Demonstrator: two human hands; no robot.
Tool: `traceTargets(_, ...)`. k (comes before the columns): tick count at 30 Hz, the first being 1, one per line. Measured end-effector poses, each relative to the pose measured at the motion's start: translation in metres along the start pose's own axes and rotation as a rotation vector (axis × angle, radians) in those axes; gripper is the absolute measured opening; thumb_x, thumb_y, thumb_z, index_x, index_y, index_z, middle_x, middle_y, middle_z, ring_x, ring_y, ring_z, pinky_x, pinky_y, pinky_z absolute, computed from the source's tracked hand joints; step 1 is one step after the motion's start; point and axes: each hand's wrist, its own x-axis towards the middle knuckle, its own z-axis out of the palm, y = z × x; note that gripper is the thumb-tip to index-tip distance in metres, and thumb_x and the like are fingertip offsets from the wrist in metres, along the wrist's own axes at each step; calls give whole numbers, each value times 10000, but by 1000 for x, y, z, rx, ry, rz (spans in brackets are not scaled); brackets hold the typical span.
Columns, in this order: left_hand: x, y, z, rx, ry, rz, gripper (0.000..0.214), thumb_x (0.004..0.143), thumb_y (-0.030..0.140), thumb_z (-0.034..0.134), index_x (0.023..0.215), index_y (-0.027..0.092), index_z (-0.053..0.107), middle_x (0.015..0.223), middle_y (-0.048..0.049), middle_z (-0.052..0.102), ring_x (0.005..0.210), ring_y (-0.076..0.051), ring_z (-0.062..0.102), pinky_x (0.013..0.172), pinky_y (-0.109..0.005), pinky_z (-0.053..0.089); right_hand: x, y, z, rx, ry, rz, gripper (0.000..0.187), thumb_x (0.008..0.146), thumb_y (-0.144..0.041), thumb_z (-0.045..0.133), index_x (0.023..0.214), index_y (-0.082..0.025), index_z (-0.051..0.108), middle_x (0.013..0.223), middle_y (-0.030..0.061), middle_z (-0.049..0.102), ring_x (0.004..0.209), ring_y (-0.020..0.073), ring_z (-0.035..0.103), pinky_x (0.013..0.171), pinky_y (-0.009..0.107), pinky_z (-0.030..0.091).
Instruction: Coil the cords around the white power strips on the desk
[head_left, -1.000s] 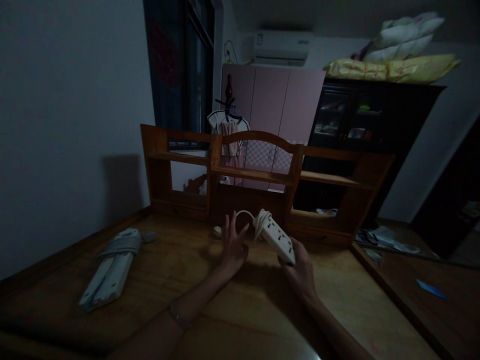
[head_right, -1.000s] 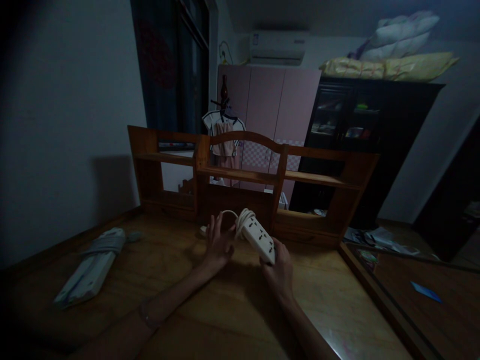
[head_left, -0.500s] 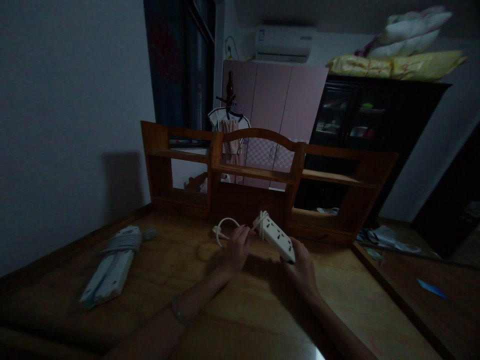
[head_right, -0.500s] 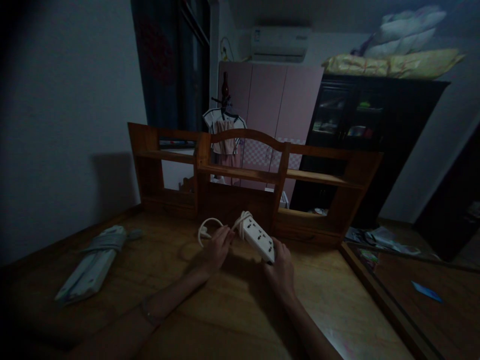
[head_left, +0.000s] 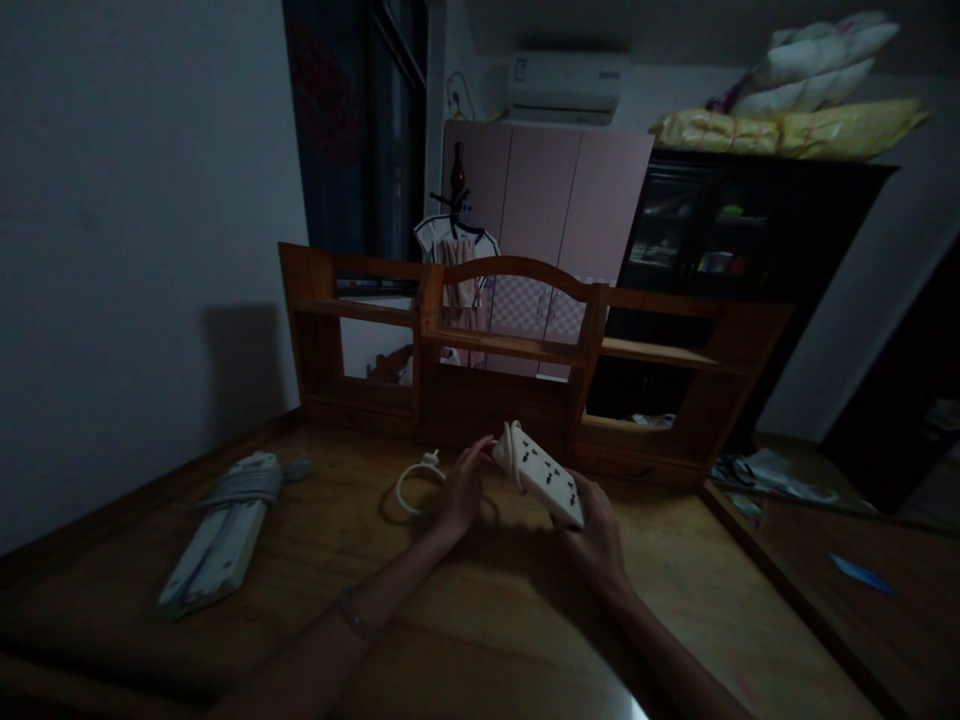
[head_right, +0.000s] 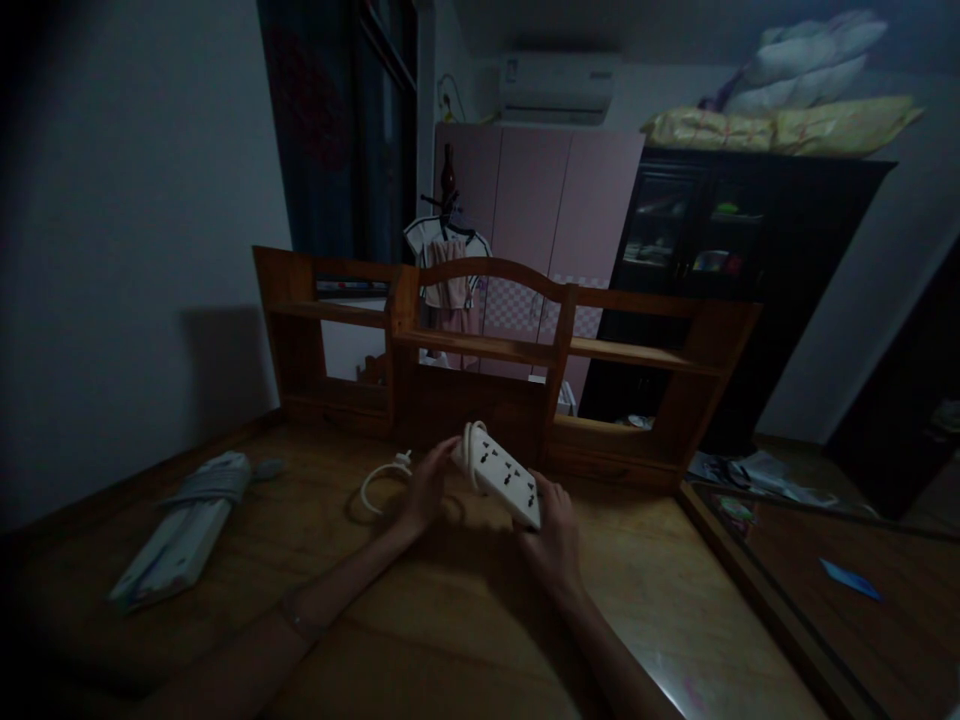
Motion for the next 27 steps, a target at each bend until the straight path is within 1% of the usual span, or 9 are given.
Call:
traceTargets(3,-8,7,5,86,-81,141,393,911,187,359,1259,263,524,1349,-97,439,1124,-210,509,929,-393,426,1,6,0,98,18,70,550,756,-208,563,1290,-227,435,1212,69,559,1087,241,532,913,374,440)
traceTargets(5,-12,16,6,188,-114,247,394,879,239,464,1270,250,511,1464,-92,305,1289,-253,363,1025,-454,350,2,11,-1,112,22,86,546,754,-217,566,1285,-219,440,1208,74,566,1082,245,541,910,381,444)
traceTargets(7,-17,26,5,329,-205,363,519,811,326,588,1309,242,472,1482,-91,291,1368,-297,221,1101,-521,218,3,15,-2,89,17,56,554,728,-204,572,1270,-215,459,1186,78,573,1077,254,541,906,390,445)
traceTargets(9,-22,38,3,411,-331,409,637,754,405,650,1338,257,442,1444,-82,371,1364,-314,226,1127,-538,134,4,15,-2,50,-11,2,575,693,-189,581,1258,-219,476,1159,77,577,1064,259,539,896,393,446)
traceTargets(12,-28,51,1,366,-474,312,610,776,507,601,1322,271,468,1367,-68,480,1286,-289,366,1117,-469,218,3,10,-1,10,-66,-65,616,661,-176,586,1265,-230,478,1129,72,576,1045,258,533,874,384,453)
traceTargets(15,-30,55,3,187,-509,126,471,849,515,490,1237,256,553,1274,-56,572,1172,-238,497,1022,-362,365,1,3,1,-10,-85,-75,652,649,-154,570,1286,-238,459,1130,69,566,1054,254,520,871,378,453)
traceTargets(19,-26,45,8,35,-419,-68,416,862,519,445,836,191,698,897,-61,705,874,-208,632,796,-286,454,0,0,2,-53,-22,-27,644,651,-150,553,1281,-237,457,1147,71,554,1055,255,511,879,382,446)
traceTargets(22,-22,33,12,9,-305,-178,572,855,582,398,509,167,585,522,-44,602,555,-171,592,583,-262,425,1,5,2,-92,22,3,625,659,-146,532,1274,-233,461,1155,71,556,1056,254,510,890,385,439)
traceTargets(27,-15,18,16,-146,-121,-334,617,852,628,336,421,197,428,338,14,416,319,-104,421,395,-221,308,1,14,4,-125,6,26,612,658,-155,537,1263,-220,465,1139,78,563,1041,259,519,871,378,446)
